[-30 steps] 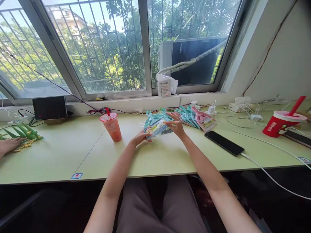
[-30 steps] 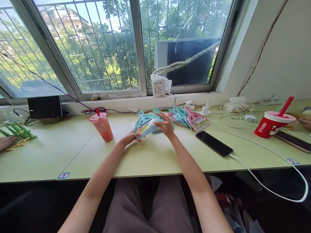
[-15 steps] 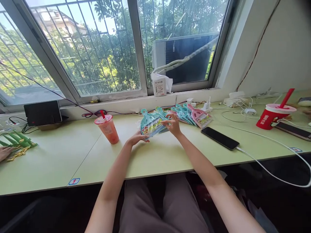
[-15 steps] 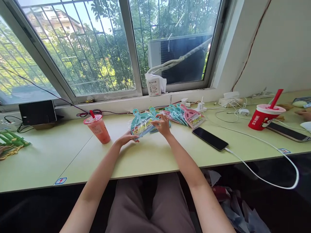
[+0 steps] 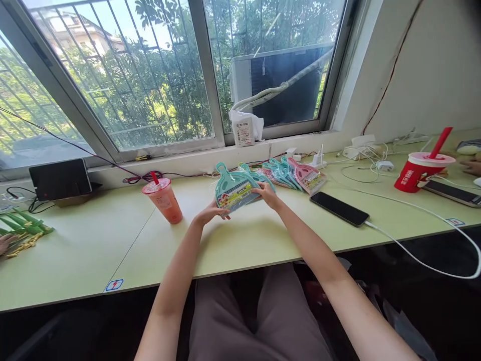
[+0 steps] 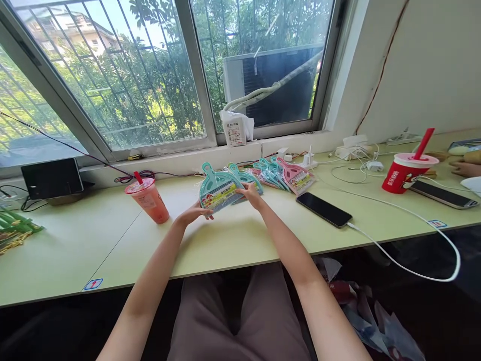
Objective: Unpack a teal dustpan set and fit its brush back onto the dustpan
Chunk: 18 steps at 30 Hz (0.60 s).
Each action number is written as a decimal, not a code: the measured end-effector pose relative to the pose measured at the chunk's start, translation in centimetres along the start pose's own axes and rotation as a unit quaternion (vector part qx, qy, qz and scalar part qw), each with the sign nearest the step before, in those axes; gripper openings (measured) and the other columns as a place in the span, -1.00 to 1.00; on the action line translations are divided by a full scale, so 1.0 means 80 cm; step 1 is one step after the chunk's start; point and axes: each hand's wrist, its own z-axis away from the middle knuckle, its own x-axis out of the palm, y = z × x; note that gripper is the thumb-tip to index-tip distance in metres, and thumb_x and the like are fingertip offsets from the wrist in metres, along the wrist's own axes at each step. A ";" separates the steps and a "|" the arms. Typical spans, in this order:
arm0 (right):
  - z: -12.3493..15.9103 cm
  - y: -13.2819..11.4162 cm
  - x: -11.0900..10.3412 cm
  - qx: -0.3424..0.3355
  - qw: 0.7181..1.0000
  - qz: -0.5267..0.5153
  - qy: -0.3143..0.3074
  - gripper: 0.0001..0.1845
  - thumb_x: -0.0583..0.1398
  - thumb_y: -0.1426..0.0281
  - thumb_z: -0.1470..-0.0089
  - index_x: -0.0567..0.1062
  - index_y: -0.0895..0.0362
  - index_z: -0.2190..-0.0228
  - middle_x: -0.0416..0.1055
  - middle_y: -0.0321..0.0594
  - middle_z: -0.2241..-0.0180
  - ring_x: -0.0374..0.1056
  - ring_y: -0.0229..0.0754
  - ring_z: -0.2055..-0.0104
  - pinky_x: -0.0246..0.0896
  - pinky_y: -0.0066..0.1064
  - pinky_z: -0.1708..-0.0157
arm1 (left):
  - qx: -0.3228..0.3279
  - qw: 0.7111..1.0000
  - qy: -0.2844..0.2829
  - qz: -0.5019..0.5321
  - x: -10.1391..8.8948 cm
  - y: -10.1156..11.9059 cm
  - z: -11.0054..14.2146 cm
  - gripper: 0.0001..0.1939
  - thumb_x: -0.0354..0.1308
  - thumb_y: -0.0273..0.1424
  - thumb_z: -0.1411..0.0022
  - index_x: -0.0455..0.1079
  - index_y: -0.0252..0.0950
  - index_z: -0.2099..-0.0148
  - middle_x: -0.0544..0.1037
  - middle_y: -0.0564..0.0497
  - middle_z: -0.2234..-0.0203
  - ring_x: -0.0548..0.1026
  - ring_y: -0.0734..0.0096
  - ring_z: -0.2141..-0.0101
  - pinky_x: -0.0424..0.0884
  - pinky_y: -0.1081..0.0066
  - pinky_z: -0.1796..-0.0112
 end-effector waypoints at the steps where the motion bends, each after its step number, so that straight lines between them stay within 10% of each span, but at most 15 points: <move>1: -0.002 0.003 -0.002 0.009 1.000 -0.018 0.019 -0.57 0.38 0.20 0.24 0.57 0.14 0.28 0.54 -0.15 0.31 0.46 -0.06 0.33 0.45 -0.26 0.42 | 0.003 1.000 0.009 0.008 0.005 0.002 -0.001 -0.12 0.39 -0.29 0.06 0.05 -0.27 -0.25 0.48 -0.25 0.04 0.58 0.30 0.44 0.44 0.38 0.45; 9: -0.013 0.003 -0.021 -0.004 0.988 -0.054 0.145 -0.51 0.37 0.13 0.32 0.53 0.12 0.31 0.53 -0.17 0.31 0.46 -0.06 0.28 0.42 -0.35 0.49 | 0.075 0.991 -0.027 0.108 0.031 0.026 0.002 0.16 0.39 -0.28 0.05 -0.31 0.01 -0.40 0.30 -0.26 -0.20 0.48 0.05 -0.01 0.47 0.22 0.13; 13: -0.009 0.008 -0.010 -0.003 0.985 -0.041 0.166 -0.51 0.35 0.09 0.31 0.53 0.13 0.33 0.52 -0.18 0.34 0.45 -0.06 0.29 0.40 -0.34 0.48 | 0.091 0.987 0.111 0.076 0.042 0.020 -0.010 0.34 0.41 -0.40 0.09 -0.60 0.07 -0.37 0.37 -0.20 -0.14 0.58 0.29 0.21 0.48 0.33 0.21; 18: -0.003 0.007 0.012 0.011 0.995 -0.029 0.098 -0.52 0.39 0.10 0.35 0.57 0.12 0.36 0.53 -0.17 0.36 0.45 -0.04 0.27 0.41 -0.29 0.40 | 0.075 0.955 0.272 0.087 0.035 0.003 -0.029 -0.14 0.27 -0.09 -0.05 -0.03 -0.24 -0.28 0.53 -0.09 0.20 0.47 0.49 0.62 0.31 0.49 0.62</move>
